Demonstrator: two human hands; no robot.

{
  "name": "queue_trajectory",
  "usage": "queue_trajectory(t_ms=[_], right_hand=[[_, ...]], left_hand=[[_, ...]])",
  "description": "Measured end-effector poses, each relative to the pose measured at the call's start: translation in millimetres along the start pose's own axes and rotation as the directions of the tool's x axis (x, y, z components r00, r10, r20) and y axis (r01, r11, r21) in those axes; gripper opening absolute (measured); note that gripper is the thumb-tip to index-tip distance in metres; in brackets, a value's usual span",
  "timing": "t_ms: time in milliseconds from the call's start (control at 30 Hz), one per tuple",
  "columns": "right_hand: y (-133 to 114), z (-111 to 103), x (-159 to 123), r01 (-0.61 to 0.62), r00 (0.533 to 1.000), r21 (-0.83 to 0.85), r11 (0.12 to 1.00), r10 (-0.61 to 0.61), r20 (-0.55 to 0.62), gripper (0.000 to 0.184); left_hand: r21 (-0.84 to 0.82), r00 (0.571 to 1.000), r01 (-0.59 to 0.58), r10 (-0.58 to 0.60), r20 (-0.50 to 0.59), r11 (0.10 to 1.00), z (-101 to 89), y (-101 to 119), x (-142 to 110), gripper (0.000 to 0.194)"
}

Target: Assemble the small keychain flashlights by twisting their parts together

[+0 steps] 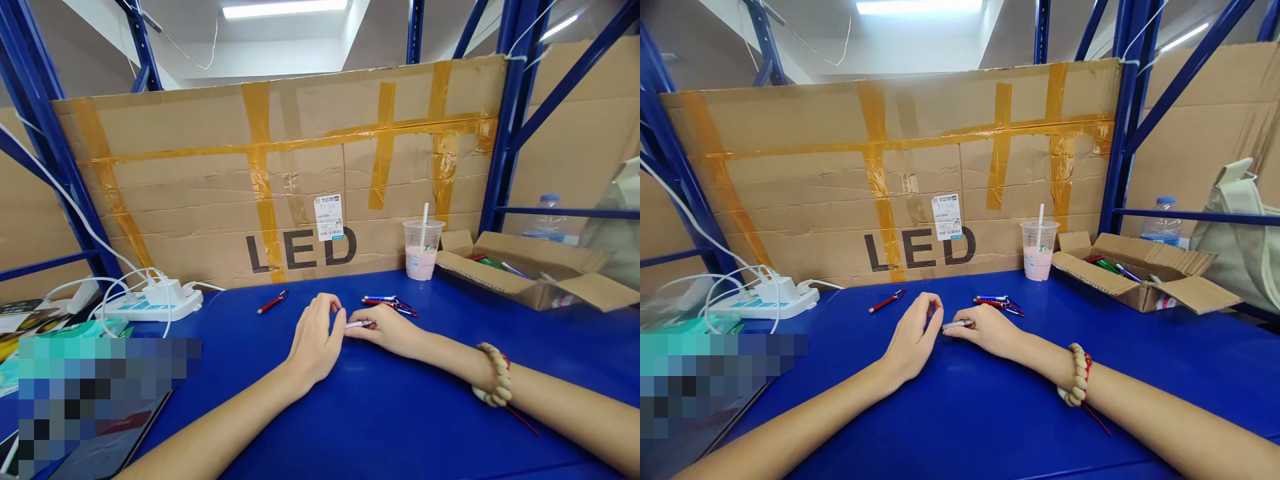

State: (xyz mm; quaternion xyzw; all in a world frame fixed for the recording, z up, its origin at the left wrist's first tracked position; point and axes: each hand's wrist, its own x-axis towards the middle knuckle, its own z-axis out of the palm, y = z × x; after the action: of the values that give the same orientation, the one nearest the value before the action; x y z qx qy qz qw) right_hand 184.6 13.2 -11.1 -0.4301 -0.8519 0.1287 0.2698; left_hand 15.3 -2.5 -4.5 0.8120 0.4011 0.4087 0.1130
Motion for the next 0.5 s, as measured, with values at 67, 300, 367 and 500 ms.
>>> queue_trajectory(t_ms=[67,300,367,500], right_hand=[[-1.8,0.1,0.4,0.01,0.999,0.059,0.998,-0.007,-0.046,0.037],[-15.1,-6.6,-1.0,-0.02,0.981,0.184,0.983,0.055,-0.185,0.035],[-14.9,-6.7,-1.7,-0.016,0.98,0.182,0.983,0.052,-0.194,0.034],[-7.7,-5.8,-2.5,-0.026,0.987,0.167,0.986,0.052,-0.152,0.035]], left_hand=[[-0.076,0.999,-0.012,0.015,0.035,0.997,1.4,3.5,-4.0,0.02],[-0.387,0.992,0.035,-0.08,-0.101,0.921,4.6,12.8,-10.1,0.023],[-0.472,0.982,0.102,-0.165,-0.094,0.876,5.1,7.8,-4.8,0.022],[-0.668,0.929,0.346,-0.342,0.144,0.659,7.0,-6.2,7.3,0.021]])
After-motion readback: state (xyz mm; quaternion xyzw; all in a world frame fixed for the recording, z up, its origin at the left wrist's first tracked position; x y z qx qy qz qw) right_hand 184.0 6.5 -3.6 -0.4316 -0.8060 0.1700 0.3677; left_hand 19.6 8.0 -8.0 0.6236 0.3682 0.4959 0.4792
